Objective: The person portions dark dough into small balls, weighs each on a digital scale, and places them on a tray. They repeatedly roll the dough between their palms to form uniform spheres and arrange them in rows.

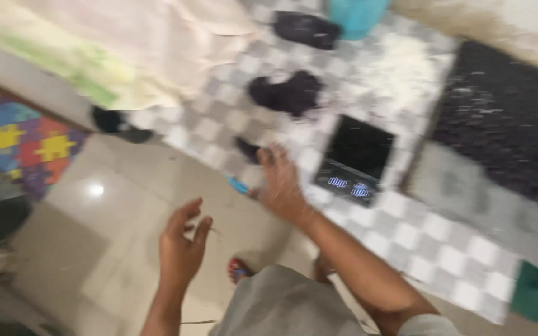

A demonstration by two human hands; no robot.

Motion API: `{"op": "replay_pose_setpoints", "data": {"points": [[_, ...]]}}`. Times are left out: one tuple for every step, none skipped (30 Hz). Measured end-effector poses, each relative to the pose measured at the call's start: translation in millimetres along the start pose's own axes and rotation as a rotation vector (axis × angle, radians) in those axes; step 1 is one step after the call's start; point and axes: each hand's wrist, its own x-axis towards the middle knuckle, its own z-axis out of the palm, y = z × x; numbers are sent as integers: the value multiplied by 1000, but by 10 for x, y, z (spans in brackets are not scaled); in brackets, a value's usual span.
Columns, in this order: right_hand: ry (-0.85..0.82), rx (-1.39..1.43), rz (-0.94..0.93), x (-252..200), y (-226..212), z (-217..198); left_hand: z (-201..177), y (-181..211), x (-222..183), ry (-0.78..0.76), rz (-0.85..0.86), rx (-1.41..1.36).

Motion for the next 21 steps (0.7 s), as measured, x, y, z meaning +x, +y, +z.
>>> {"op": "replay_pose_setpoints", "data": {"points": [[43,-81,88,187,-48,119,-186,-163,-109,-4,-78,-8],[79,-163,167,416,-77,218,-349,-310,-202,2,-160,-23],[81,-147,145,470,29,409,-575,-358,-223,27,-163,-12],[68,-277,211,462,157,576,-754,-390,-289,10,-332,-33],[57,-409,276,455,300,746,-914,-417,-357,-7,-501,-57],[54,-407,264,539,197,671,-1034,-487,-362,5,-505,-60],[51,-336,227,618,114,589,-1133,-551,-366,24,-558,-82],[41,-272,201,626,53,463,-1194,-594,-396,31,-614,-106],[33,-277,199,658,59,424,-1221,-615,-372,30,-621,-113],[83,-230,109,696,98,356,-1221,-636,-307,26,-600,-114],[132,-182,19,736,154,275,-1203,-644,-235,23,-579,-115],[131,-193,24,732,173,187,-1154,-657,-158,13,-576,-122],[-3,-341,77,728,208,89,-1089,-659,-74,1,-455,-102],[-140,-484,139,693,241,-5,-1024,-657,4,-17,-334,-78],[-142,-491,153,654,125,52,-938,-623,105,-33,-332,-82],[-320,-505,212,634,24,96,-841,-584,238,-70,-305,-104],[-497,-511,272,624,-65,135,-733,-533,375,-108,-278,-125],[-496,-520,292,642,-16,173,-606,-463,513,-128,-270,-132],[-467,-504,331,666,42,203,-472,-383,654,-161,-206,-126],[-426,-490,360,766,136,243,-330,-304,851,-183,-134,-119],[-413,-501,370,874,257,261,-195,-215,1048,-190,-117,-125]]}}
